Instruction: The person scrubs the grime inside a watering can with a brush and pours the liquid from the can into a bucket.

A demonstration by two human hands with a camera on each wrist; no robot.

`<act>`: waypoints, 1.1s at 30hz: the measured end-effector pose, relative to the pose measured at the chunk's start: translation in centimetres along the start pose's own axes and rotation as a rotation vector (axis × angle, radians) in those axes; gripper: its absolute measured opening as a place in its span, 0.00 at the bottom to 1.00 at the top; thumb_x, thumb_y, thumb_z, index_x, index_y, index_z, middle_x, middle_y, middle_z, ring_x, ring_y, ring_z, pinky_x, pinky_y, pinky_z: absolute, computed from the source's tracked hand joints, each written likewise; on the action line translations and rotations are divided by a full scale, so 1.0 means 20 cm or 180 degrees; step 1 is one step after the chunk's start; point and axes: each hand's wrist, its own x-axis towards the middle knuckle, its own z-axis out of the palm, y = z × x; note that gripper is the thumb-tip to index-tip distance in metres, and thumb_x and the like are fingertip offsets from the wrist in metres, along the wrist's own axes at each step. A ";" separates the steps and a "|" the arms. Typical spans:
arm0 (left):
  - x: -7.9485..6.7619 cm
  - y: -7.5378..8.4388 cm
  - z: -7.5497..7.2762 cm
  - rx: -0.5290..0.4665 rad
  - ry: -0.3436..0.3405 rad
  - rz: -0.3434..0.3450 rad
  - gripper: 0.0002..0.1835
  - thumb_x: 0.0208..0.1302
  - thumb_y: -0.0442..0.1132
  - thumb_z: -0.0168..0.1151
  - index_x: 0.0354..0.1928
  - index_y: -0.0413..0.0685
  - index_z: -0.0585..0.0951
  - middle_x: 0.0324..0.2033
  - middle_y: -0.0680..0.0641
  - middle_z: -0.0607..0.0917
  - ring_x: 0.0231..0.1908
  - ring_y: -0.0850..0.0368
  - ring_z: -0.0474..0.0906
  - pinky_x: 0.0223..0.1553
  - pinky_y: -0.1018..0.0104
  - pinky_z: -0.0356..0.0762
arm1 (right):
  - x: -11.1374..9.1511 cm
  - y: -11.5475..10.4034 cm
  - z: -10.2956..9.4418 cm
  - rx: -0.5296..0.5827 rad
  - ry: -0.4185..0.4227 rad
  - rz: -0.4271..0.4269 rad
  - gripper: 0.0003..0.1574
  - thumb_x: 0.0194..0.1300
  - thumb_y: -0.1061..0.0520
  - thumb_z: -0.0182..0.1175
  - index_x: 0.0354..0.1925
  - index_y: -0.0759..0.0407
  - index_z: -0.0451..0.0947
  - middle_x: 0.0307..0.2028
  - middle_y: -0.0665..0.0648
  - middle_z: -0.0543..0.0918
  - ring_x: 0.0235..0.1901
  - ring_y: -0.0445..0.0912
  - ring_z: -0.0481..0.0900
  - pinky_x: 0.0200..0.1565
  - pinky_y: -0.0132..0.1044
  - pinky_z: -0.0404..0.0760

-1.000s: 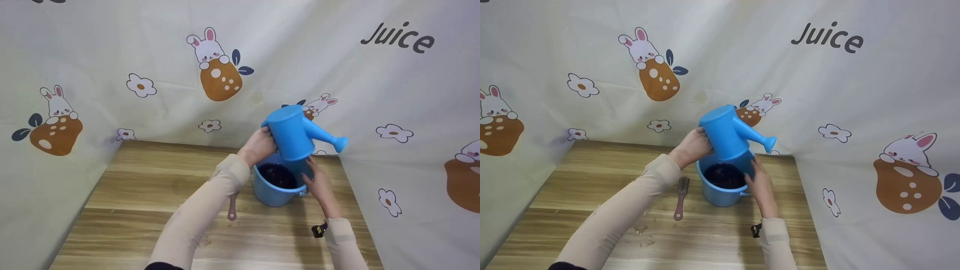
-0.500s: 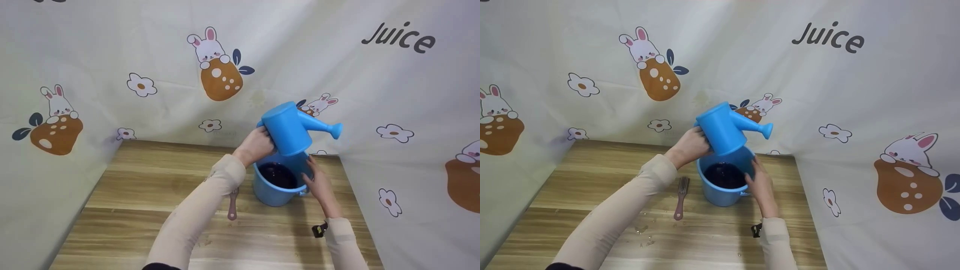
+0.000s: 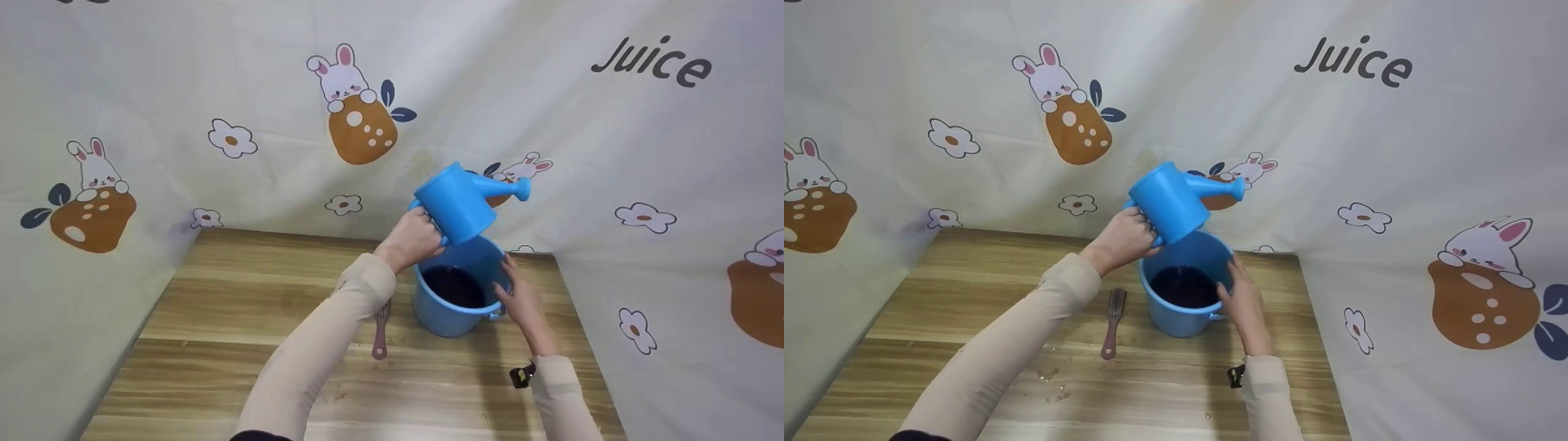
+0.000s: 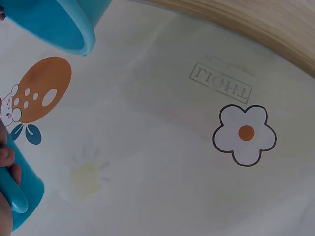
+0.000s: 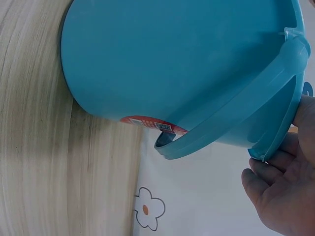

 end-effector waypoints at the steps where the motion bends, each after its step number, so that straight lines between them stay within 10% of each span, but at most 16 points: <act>1: -0.01 0.00 0.00 -0.0013 -0.0039 -0.0022 0.20 0.67 0.53 0.57 0.17 0.58 0.79 0.17 0.57 0.82 0.26 0.61 0.79 0.41 0.65 0.72 | 0.00 0.00 0.00 0.0003 -0.0003 -0.0010 0.36 0.69 0.58 0.58 0.70 0.70 0.62 0.76 0.64 0.58 0.70 0.64 0.65 0.65 0.59 0.69; 7: -0.05 -0.03 0.01 -0.0131 -0.0213 -0.0179 0.24 0.70 0.56 0.54 0.16 0.56 0.78 0.14 0.55 0.80 0.23 0.60 0.79 0.34 0.63 0.74 | 0.00 0.00 0.00 0.0011 0.0080 -0.0095 0.35 0.68 0.59 0.60 0.68 0.71 0.64 0.74 0.65 0.60 0.70 0.64 0.64 0.67 0.59 0.66; 17: -0.18 -0.11 0.01 -0.1115 -0.1130 -0.0852 0.29 0.73 0.58 0.49 0.15 0.50 0.67 0.13 0.52 0.66 0.19 0.54 0.67 0.27 0.58 0.76 | 0.00 -0.01 0.00 -0.0013 0.0079 -0.0058 0.36 0.67 0.59 0.60 0.68 0.71 0.64 0.74 0.65 0.60 0.70 0.63 0.64 0.68 0.58 0.65; 33: -0.61 -0.25 0.09 -0.2717 -0.1762 -0.2122 0.27 0.73 0.54 0.51 0.15 0.53 0.63 0.13 0.55 0.63 0.18 0.59 0.62 0.25 0.67 0.61 | 0.00 0.00 0.01 0.0013 0.0023 -0.0022 0.36 0.68 0.59 0.59 0.69 0.71 0.63 0.75 0.66 0.58 0.73 0.64 0.59 0.69 0.58 0.63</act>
